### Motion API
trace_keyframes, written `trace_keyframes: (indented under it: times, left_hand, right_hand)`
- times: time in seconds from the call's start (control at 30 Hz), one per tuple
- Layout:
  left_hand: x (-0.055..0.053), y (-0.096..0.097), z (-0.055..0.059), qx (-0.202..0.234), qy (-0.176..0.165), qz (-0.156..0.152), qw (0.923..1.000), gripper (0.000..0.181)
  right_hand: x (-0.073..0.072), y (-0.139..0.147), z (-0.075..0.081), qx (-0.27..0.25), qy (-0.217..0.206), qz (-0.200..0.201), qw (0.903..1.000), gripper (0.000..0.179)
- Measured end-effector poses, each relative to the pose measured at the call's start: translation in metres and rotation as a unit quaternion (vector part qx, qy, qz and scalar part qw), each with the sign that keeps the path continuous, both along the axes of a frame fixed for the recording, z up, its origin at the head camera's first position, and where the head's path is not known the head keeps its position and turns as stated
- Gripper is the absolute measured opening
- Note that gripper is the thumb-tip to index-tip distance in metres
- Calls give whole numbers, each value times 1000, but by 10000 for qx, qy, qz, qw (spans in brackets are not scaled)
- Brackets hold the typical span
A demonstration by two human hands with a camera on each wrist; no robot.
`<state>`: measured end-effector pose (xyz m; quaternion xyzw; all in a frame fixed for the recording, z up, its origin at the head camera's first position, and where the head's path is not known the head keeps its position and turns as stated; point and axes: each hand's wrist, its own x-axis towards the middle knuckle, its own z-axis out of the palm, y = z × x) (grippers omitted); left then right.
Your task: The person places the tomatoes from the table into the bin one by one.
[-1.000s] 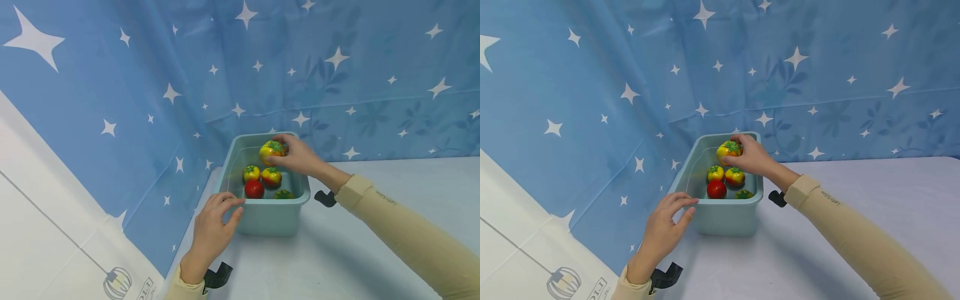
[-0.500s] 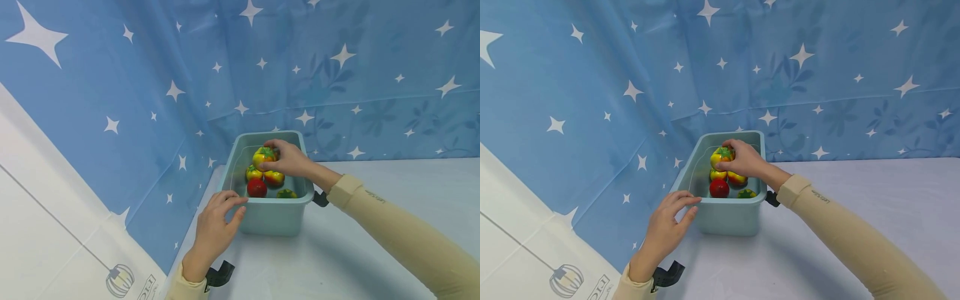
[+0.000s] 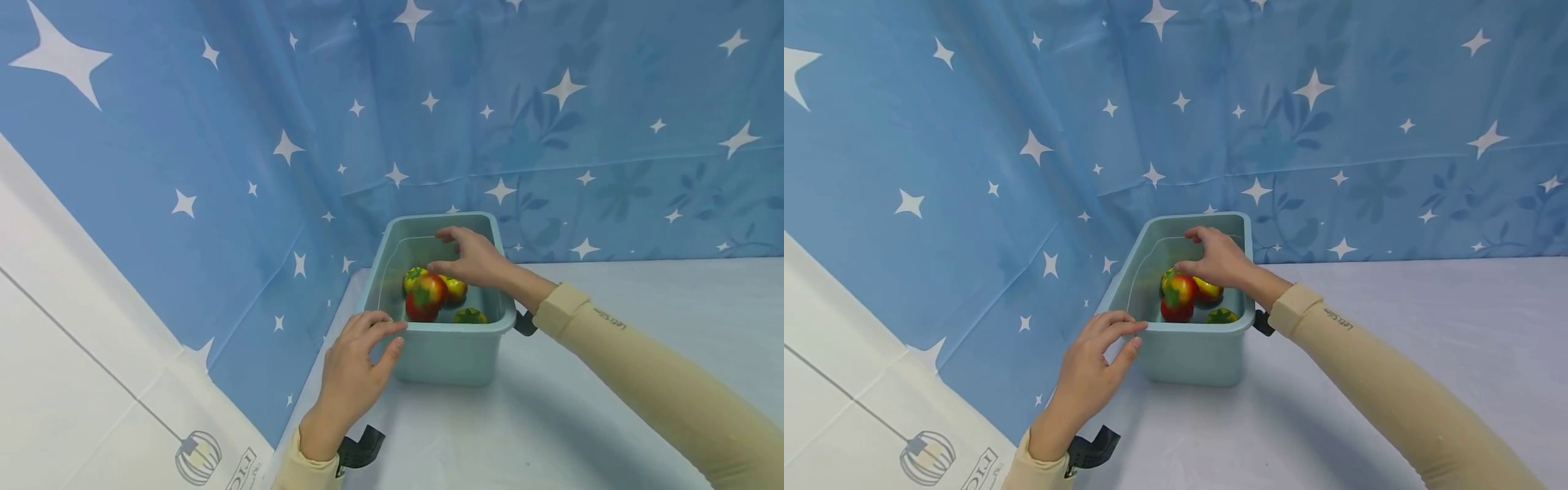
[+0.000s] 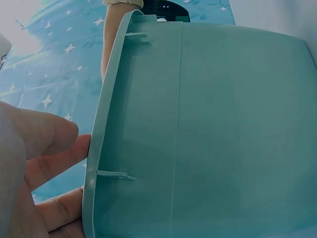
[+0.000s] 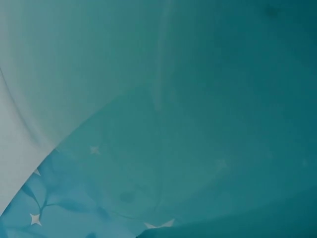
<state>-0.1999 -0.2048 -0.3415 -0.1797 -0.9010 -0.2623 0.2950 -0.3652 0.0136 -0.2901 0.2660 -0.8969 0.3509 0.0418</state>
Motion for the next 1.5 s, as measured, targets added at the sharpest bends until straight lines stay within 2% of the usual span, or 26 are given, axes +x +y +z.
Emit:
trace_keyframes:
  times: [0.4,0.87,1.2,1.5]
  left_hand:
    - [1,5,0,43,-128,36,9999,21]
    - [0,6,-2,68,-142,21,9999,22]
    - [1,5,-3,40,-28,90,9999,23]
    - [0,3,-4,14,155,10,9999,23]
  right_hand:
    - [8,13,0,-61,249,-52,9997,56]
    - [16,50,-1,-473,616,-1,9970,42]
    - [22,81,-5,-1002,739,-276,9918,32]
    - [26,106,-7,-1178,880,-905,9850,31]
